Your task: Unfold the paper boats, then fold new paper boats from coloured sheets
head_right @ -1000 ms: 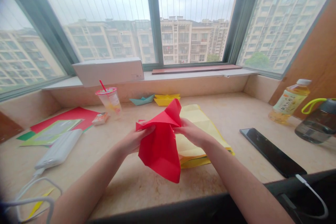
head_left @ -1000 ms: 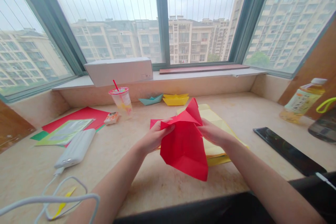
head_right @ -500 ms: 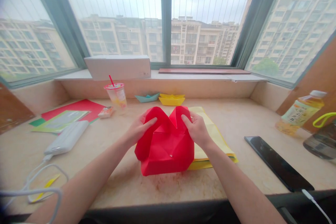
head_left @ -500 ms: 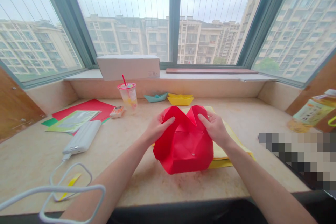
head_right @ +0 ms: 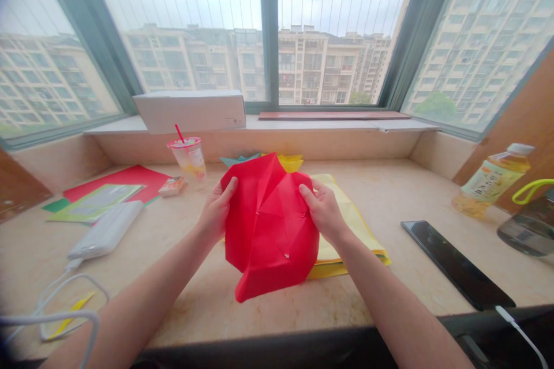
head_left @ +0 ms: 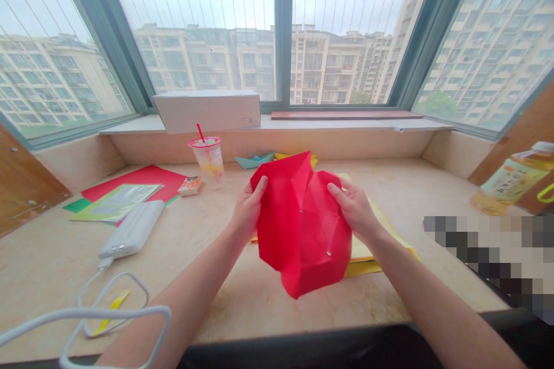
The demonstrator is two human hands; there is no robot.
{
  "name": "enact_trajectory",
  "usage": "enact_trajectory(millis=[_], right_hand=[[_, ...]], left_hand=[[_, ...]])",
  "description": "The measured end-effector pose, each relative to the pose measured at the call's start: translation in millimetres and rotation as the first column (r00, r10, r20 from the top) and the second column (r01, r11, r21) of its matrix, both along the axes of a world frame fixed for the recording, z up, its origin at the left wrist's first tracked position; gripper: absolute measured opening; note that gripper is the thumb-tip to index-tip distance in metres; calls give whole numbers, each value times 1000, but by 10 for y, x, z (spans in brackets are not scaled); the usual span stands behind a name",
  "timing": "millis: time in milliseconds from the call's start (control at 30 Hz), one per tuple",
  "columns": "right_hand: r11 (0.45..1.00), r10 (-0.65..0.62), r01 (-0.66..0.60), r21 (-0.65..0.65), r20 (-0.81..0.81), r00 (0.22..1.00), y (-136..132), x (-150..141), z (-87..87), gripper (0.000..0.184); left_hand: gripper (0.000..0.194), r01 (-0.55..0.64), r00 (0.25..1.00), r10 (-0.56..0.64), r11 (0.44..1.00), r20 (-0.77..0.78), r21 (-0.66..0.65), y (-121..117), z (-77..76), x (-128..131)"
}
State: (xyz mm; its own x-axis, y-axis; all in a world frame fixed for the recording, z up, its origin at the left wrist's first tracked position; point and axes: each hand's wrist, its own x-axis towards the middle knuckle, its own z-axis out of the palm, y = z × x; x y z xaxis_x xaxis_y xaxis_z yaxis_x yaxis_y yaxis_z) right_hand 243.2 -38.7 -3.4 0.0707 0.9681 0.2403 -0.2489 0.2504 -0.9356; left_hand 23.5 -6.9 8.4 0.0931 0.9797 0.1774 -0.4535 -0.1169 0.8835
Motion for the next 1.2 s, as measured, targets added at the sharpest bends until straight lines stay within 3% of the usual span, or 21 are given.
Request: enact_trajectory(millis=[133, 267, 433, 600, 733, 833, 900, 967, 1033, 1100, 1200], right_hand=[[989, -147, 146, -27, -34, 989, 87, 227, 59, 46], [979, -204, 203, 21, 34, 978, 136, 430, 129, 54], [996, -76, 78, -33, 46, 996, 146, 508, 100, 54], [991, 47, -44, -126, 28, 998, 217, 552, -19, 39], [980, 94, -72, -184, 112, 989, 265, 560, -103, 40], [991, 18, 7, -135, 181, 983, 313, 591, -166, 39], [987, -130, 145, -68, 197, 972, 352, 620, -203, 38], [954, -290, 299, -14, 198, 936, 385, 644, -229, 38], [932, -355, 363, -14, 180, 917, 401, 656, -238, 37], [945, -309, 321, -67, 145, 940, 394, 661, -223, 35], [973, -74, 96, -210, 108, 991, 337, 648, -160, 39]], left_hand=[[38, -140, 988, 146, 985, -51, 101, 199, 40, -216], [39, 2, 979, 9, 999, -203, 54, 367, 28, -415], [44, 49, 966, -21, 994, -257, 101, 407, -20, -469], [44, 130, 957, -119, 991, -266, 23, 357, -79, -416], [46, 186, 944, -181, 982, -274, -7, 340, -116, -386], [41, 108, 959, -97, 994, -265, 26, 380, -132, -405], [36, 9, 956, 13, 997, -291, 75, 421, -143, -425], [30, -71, 938, 111, 989, -329, 130, 455, -157, -432], [28, -98, 930, 146, 983, -337, 157, 473, -176, -422], [28, -102, 938, 147, 983, -315, 155, 480, -197, -406], [28, -120, 948, 159, 981, -275, 151, 490, -221, -401]])
